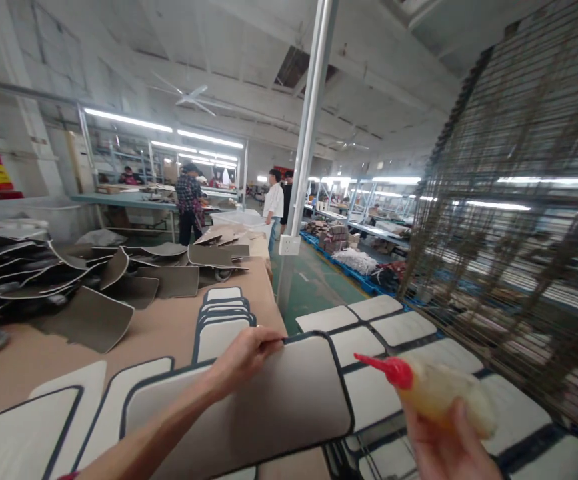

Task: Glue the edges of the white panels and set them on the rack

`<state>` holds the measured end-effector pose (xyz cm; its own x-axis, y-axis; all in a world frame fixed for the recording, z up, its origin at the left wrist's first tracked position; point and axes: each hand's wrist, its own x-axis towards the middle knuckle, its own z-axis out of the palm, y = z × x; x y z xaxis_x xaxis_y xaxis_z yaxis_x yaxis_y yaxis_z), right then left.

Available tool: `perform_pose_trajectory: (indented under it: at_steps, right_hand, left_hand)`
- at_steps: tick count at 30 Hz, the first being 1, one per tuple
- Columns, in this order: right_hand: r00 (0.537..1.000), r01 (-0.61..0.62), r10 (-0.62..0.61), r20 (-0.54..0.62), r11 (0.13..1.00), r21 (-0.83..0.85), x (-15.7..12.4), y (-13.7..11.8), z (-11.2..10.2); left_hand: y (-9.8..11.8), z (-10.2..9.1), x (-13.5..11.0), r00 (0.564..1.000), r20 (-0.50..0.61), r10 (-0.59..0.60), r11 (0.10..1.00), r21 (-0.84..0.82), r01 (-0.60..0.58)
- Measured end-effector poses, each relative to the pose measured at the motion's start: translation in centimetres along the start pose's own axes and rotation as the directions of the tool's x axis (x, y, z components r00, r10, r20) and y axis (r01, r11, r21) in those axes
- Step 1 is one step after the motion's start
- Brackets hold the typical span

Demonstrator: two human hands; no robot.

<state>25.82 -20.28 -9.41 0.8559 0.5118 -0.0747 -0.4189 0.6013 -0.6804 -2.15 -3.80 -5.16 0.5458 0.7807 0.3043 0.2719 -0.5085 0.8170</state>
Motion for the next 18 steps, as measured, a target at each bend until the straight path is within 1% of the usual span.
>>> perform_pose_trajectory:
  at_steps: [3, 5, 7, 10, 13, 15, 18]
  right_hand:
    - [0.995, 0.085, -0.083, 0.053, 0.995, -0.043, -1.1, -2.3, 3.3]
    - [0.991, 0.108, -0.101, 0.091, 0.991, -0.083, -1.5, -3.2, 4.5]
    - [0.989, 0.117, -0.105, 0.108, 0.986, -0.114, -1.6, -3.3, 4.6]
    - [0.986, 0.142, -0.127, 0.106, 0.978, -0.151, -1.4, -2.4, 3.4]
    - [0.983, 0.165, -0.146, 0.111, 0.970, -0.178, -1.3, -1.5, 2.7]
    - [0.986, 0.144, -0.126, 0.106, 0.973, -0.179, -1.6, -1.6, 3.1]
    - [0.992, 0.107, -0.091, 0.091, 0.977, -0.186, -2.3, -2.6, 4.5]
  left_hand:
    - [1.5, -1.7, -1.0, 0.989, 0.132, 0.061, 0.994, 0.084, -0.072]
    - [2.4, -2.6, -1.5, 0.979, 0.181, 0.091, 0.985, 0.128, -0.115]
    - [3.0, -3.0, -2.1, 0.972, 0.201, 0.120, 0.973, 0.172, -0.156]
    - [3.7, -3.1, -3.0, 0.966, 0.192, 0.172, 0.948, 0.234, -0.215]
    - [4.4, -2.9, -3.8, 0.960, 0.215, 0.178, 0.927, 0.290, -0.237]
    - [5.0, -3.0, -4.1, 0.954, 0.246, 0.170, 0.918, 0.313, -0.244]
    - [5.6, -3.5, -4.1, 0.943, 0.288, 0.168, 0.920, 0.298, -0.255]
